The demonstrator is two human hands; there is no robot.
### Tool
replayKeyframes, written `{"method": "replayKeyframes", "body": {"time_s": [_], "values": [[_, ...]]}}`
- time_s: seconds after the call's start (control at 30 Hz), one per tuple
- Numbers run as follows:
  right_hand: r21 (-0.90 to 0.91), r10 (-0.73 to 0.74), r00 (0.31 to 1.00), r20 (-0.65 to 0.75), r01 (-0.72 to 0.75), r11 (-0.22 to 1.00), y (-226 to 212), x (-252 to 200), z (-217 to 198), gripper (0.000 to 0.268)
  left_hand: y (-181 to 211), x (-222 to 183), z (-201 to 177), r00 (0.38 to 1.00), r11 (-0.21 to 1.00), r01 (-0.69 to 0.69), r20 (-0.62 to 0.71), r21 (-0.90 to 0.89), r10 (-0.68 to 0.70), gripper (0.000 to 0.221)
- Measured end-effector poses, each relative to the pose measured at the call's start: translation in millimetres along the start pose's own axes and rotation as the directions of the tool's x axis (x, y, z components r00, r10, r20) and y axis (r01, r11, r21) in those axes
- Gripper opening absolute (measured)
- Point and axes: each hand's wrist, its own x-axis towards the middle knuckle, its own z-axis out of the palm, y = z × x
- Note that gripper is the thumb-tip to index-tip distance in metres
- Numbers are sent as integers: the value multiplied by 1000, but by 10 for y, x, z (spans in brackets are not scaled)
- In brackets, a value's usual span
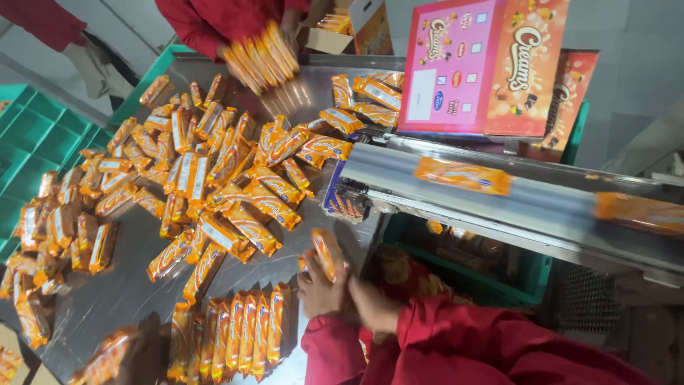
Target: The person places individually wrapped biscuits from a metal table onto a moving conveyor belt. Another person across the table also places biscuits onto the belt. The biscuits move along the belt and fall into a green crate below.
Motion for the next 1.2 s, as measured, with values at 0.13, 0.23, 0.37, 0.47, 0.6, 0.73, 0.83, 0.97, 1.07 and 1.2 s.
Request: {"method": "replayKeyframes", "body": {"time_s": [0.13, 0.23, 0.37, 0.47, 0.6, 0.73, 0.83, 0.97, 1.07, 1.2], "values": [[-272, -45, 873, 486, 200, 941, 206, 399, -578, 30, -190, -136, -53, 1000, 871, -10, 30, 492, -6, 92], [-902, -507, 831, -229, 15, 432, 196, 1555, -1189, 74, -366, -185, 33, 999, 832, -28, -8, 553, 39, 85], [-895, -329, 942, -72, 85, 438, 79, 2151, -1772, 61, -698, -296, 86, 943, 832, -141, -183, 537, 278, 71], [-769, -440, 894, -87, 221, 600, 57, 1890, -2026, 62, -895, -358, 112, 870, 845, -240, -281, 478, 406, 59], [-877, -528, 844, -91, 184, 445, -39, 1580, -2210, 69, -984, -399, 55, 754, 832, -389, -381, 396, 534, 58], [-743, -342, 936, -85, 170, 648, -196, 1294, -2470, 61, -981, -449, -109, 787, 819, -429, -288, 381, 546, 60], [-709, -409, 901, -141, 197, 677, -284, 1031, -2752, 63, -1051, -456, -190, 754, 807, -448, -322, 386, 572, 52], [-677, -182, 966, -185, 9, 736, -215, 1023, -2981, 85, -1358, -451, -202, 666, 772, -526, -391, 357, 635, 51], [-621, -187, 975, -117, 76, 780, -38, 1283, -2729, 90, -1658, -327, -266, 684, 749, -493, -335, 443, 648, 49], [-153, -317, 916, -246, 286, 946, 173, 1427, -1687, 105, -1572, -226, -78, 712, 868, -332, -504, 370, 488, 56]]}}
